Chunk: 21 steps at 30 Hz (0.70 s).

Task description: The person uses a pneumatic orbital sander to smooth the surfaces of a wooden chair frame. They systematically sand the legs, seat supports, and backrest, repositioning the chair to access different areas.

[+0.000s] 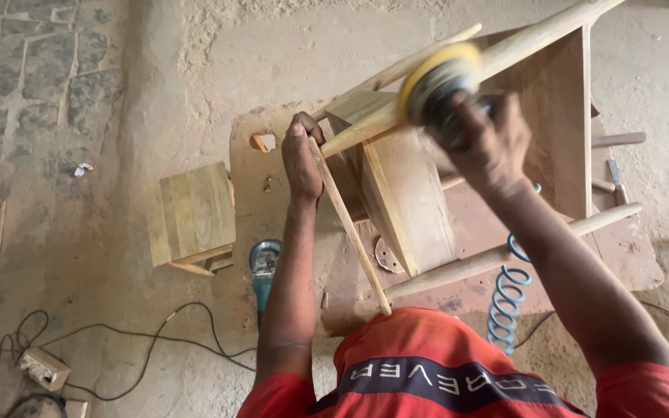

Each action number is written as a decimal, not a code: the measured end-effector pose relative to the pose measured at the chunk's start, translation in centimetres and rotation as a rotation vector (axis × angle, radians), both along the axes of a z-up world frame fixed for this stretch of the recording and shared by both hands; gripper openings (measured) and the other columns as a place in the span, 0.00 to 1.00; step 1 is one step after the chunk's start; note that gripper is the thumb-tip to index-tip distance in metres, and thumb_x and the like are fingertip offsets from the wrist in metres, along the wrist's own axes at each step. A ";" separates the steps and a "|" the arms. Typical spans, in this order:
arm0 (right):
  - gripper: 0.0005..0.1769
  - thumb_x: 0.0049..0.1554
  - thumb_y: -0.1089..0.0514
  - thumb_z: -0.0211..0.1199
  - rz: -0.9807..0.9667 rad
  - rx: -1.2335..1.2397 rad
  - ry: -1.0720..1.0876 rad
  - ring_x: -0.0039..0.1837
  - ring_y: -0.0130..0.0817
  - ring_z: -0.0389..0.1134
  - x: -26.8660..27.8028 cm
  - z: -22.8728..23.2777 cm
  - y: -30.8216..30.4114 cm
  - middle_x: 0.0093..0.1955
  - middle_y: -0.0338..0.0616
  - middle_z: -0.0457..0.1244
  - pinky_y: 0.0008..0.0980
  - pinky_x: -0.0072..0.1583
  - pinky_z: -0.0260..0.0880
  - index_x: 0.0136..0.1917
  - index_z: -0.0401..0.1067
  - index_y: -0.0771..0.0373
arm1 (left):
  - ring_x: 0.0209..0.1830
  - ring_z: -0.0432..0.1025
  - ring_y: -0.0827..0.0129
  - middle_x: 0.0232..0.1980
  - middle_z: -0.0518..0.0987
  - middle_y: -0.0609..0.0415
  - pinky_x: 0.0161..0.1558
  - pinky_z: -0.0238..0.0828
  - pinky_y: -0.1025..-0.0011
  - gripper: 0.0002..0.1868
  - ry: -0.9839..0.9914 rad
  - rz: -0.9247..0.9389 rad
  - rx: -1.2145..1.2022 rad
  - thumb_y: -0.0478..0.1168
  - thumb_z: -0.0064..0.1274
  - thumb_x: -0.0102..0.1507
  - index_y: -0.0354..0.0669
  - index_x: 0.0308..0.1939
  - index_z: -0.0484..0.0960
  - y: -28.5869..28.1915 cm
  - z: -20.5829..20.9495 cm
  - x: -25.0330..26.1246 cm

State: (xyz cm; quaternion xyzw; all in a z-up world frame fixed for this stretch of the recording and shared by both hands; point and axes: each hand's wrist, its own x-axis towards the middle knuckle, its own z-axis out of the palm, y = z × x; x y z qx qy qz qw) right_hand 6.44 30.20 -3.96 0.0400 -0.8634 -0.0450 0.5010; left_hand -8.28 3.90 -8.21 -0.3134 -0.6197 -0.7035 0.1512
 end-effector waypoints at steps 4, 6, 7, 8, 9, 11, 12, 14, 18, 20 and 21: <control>0.45 0.63 0.43 0.79 0.161 0.165 0.033 0.47 0.36 0.66 -0.9 0.1 -3.3 0.56 0.49 0.62 0.34 0.40 0.71 0.81 0.52 0.41 | 0.34 0.60 0.68 0.31 0.64 0.55 0.41 0.57 0.68 0.31 -0.030 0.006 -0.019 0.59 0.22 0.76 0.40 0.32 0.65 -0.1 -0.9 -0.9; 0.43 0.64 0.43 0.76 0.211 0.200 0.014 0.47 0.36 0.65 -0.9 0.9 -4.6 0.56 0.47 0.63 0.36 0.41 0.71 0.81 0.52 0.40 | 0.33 0.61 0.69 0.30 0.65 0.55 0.39 0.58 0.69 0.31 -0.044 0.009 -0.039 0.59 0.21 0.76 0.41 0.32 0.67 -0.1 -1.0 -1.1; 0.40 0.65 0.43 0.75 0.248 0.220 -0.016 0.47 0.36 0.65 -0.8 1.7 -5.1 0.55 0.47 0.63 0.37 0.43 0.72 0.80 0.53 0.39 | 0.33 0.61 0.69 0.31 0.65 0.55 0.40 0.58 0.68 0.31 -0.043 -0.005 -0.026 0.60 0.22 0.76 0.41 0.33 0.66 -0.2 -0.9 -1.1; 0.37 0.66 0.43 0.73 0.286 0.241 -0.045 0.47 0.37 0.65 -0.7 2.6 -5.6 0.54 0.47 0.64 0.38 0.44 0.72 0.79 0.54 0.38 | 0.34 0.61 0.68 0.32 0.64 0.55 0.40 0.58 0.68 0.30 -0.042 -0.018 -0.010 0.60 0.22 0.76 0.40 0.34 0.66 -0.2 -0.9 -1.1; 0.37 0.66 0.43 0.73 0.271 0.242 -0.043 0.47 0.37 0.65 -0.8 2.7 -5.1 0.54 0.47 0.64 0.38 0.44 0.72 0.79 0.54 0.38 | 0.34 0.61 0.68 0.32 0.64 0.55 0.40 0.58 0.68 0.30 -0.038 -0.032 -0.010 0.60 0.22 0.76 0.40 0.34 0.66 -0.1 -0.7 -1.1; 0.35 0.65 0.43 0.73 0.319 0.252 -0.018 0.47 0.38 0.66 -0.7 2.8 -4.3 0.53 0.48 0.63 0.40 0.44 0.73 0.78 0.58 0.40 | 0.34 0.60 0.69 0.32 0.63 0.55 0.41 0.58 0.68 0.30 -0.034 -0.008 -0.003 0.58 0.21 0.77 0.41 0.34 0.66 -0.3 -0.5 -0.9; 0.35 0.65 0.43 0.73 0.314 0.258 -0.016 0.47 0.38 0.66 -0.7 2.4 -3.0 0.53 0.48 0.63 0.40 0.44 0.73 0.78 0.58 0.40 | 0.34 0.60 0.69 0.32 0.63 0.55 0.41 0.58 0.68 0.30 -0.030 -0.013 0.003 0.58 0.21 0.77 0.41 0.34 0.66 -0.1 -0.5 -1.0; 0.36 0.64 0.43 0.77 0.271 0.231 0.045 0.49 0.39 0.67 -0.7 1.6 -0.7 0.55 0.48 0.63 0.40 0.44 0.73 0.76 0.59 0.45 | 0.34 0.58 0.69 0.32 0.62 0.55 0.40 0.57 0.68 0.29 -0.013 -0.007 0.019 0.58 0.23 0.77 0.42 0.33 0.64 -0.1 -0.9 -1.2; 0.39 0.61 0.43 0.82 0.113 0.105 0.076 0.50 0.44 0.69 -0.3 0.2 3.6 0.57 0.55 0.63 0.37 0.42 0.72 0.74 0.61 0.51 | 0.30 0.58 0.71 0.29 0.63 0.56 0.36 0.54 0.69 0.29 -0.032 0.006 0.002 0.58 0.23 0.75 0.42 0.31 0.65 0.0 -0.7 -1.2; 0.39 0.66 0.46 0.78 0.018 -0.281 0.066 0.62 0.47 0.72 0.1 0.3 4.9 0.64 0.57 0.63 0.41 0.56 0.82 0.77 0.57 0.55 | 0.32 0.57 0.70 0.30 0.62 0.55 0.37 0.54 0.68 0.28 -0.037 -0.057 0.044 0.58 0.24 0.76 0.41 0.32 0.62 0.0 -0.8 -0.9; 0.39 0.66 0.46 0.78 0.025 -0.279 0.061 0.62 0.47 0.72 0.4 1.5 5.1 0.64 0.57 0.63 0.41 0.56 0.82 0.77 0.57 0.55 | 0.32 0.57 0.70 0.30 0.62 0.55 0.37 0.54 0.68 0.28 -0.041 -0.050 0.047 0.58 0.24 0.76 0.41 0.32 0.62 0.1 -0.6 -0.7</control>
